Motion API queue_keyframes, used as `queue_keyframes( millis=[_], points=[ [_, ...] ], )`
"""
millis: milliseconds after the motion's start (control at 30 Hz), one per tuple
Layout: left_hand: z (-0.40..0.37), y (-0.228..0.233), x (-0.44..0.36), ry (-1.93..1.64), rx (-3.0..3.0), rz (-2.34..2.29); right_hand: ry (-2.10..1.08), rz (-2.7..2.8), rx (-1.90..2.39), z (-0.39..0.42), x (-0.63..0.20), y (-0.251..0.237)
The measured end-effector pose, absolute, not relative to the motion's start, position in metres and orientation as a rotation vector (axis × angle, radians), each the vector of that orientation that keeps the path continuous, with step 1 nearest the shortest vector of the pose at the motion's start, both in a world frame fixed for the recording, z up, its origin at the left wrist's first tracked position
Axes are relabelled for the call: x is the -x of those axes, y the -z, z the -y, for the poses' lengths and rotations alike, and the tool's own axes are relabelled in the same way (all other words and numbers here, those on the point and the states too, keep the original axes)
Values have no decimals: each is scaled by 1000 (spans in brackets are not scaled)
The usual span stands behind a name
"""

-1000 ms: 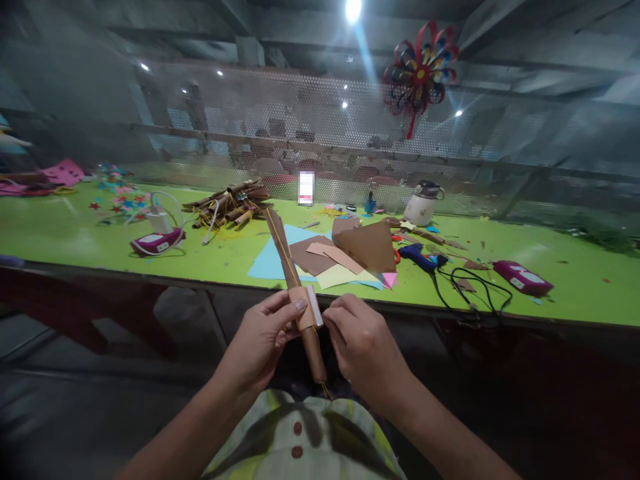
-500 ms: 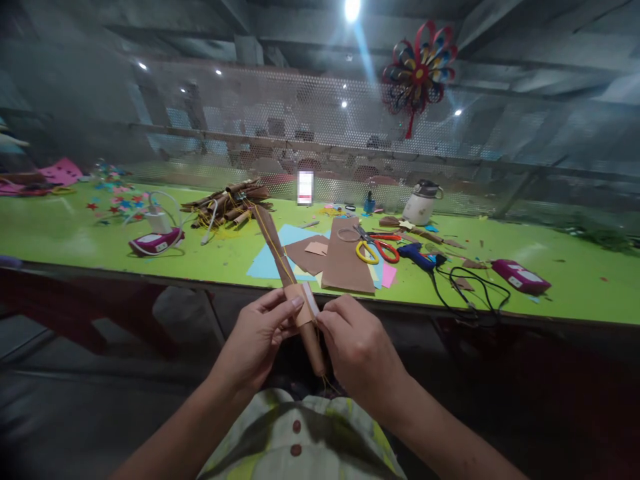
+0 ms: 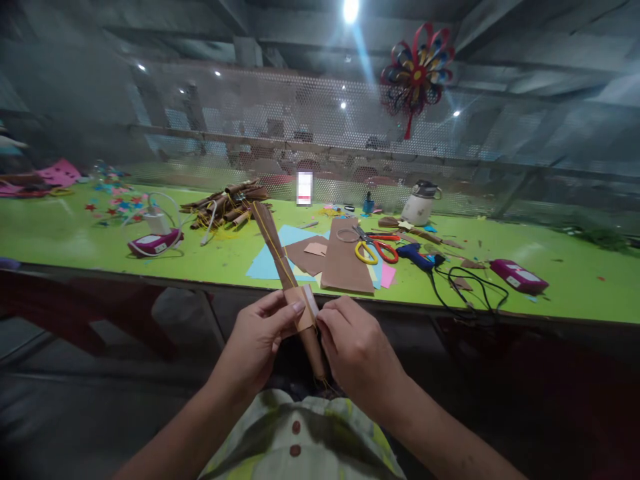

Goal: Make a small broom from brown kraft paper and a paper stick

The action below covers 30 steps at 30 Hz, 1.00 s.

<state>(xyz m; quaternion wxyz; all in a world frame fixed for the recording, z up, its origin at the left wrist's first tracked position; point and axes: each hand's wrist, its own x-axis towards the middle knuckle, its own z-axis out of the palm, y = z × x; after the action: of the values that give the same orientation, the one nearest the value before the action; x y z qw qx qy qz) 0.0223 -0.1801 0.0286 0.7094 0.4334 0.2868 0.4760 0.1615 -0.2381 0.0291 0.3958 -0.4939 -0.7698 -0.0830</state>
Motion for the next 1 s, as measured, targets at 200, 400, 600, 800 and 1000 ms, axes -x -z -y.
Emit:
queue_keyframes(
  millis=[200,400,600,800,1000],
  points=[
    [178,-28,-22,-1095,-932,-664,186,1934,1254,238,-165,-28],
    [178,-28,-24,-1121,-955,-690,229,1925,1272,239,-164,-28],
    [182,-29,-24,-1159,-1053,-718,228,1946,1300,236,-161,-28],
    [182,-28,-24,-1159,-1077,-741,215,1966,1314,236,-163,-27],
    [182,-28,-23,-1164,-1106,-731,202,1975,1298,236,-163,-30]
  ],
)
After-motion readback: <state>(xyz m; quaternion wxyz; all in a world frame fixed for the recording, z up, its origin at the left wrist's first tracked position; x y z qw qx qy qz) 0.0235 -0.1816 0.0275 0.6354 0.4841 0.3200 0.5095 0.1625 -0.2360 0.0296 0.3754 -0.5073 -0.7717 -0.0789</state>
